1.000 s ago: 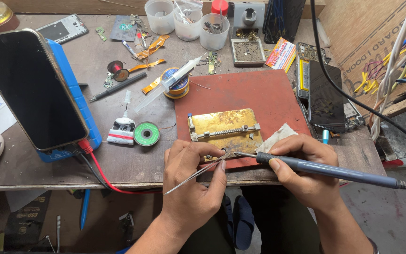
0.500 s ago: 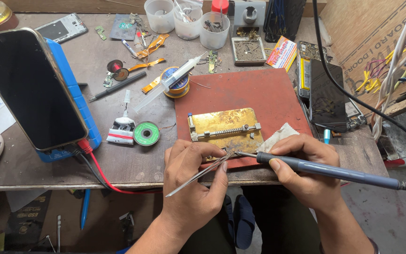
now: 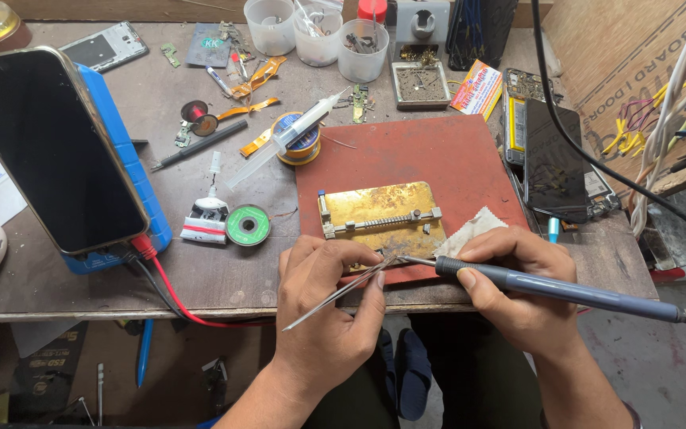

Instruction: The person uses tweezers to position a small electronic component on a circuit board held in a vise. They then use a soldering iron to apply solder to the component's contacts. The person briefly answers a phone call and returns to soldering.

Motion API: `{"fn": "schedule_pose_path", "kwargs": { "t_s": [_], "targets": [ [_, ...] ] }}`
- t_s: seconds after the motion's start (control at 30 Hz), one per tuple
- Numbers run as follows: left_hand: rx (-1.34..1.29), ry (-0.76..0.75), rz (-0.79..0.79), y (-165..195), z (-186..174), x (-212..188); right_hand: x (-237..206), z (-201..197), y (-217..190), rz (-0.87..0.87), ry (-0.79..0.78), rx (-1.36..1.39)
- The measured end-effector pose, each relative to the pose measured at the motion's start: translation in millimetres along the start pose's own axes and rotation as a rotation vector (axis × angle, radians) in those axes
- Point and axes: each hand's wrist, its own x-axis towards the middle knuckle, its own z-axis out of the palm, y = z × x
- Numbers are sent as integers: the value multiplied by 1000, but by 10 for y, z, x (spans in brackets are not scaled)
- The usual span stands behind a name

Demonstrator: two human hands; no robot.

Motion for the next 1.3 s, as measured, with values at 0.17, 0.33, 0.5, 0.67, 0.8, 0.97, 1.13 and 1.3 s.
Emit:
{"fn": "schedule_pose_path", "kwargs": {
  "t_s": [0.17, 0.33, 0.5, 0.67, 0.8, 0.97, 1.13, 1.3],
  "targets": [
    [2, 2, 3, 6, -2, 3, 7, 5, -1, -4, 8, 2],
    [6, -7, -3, 6, -10, 6, 10, 6, 5, -4, 6, 11],
    [3, 3, 8, 7, -7, 8, 9, 2, 6, -3, 6, 12],
    [1, 14, 20, 4, -4, 11, 12, -1, 1, 0, 5, 3],
    [-3, 21, 20, 6, -1, 7, 10, 3, 3, -1, 1, 15],
    [9, 16, -5, 0, -1, 4, 8, 2, 6, 16, 5, 22],
    [16, 25, -2, -1, 12, -3, 8, 5, 1, 5, 7, 11],
    [17, 23, 17, -9, 16, -3, 12, 7, -8, -8, 11, -20]
  ]
}}
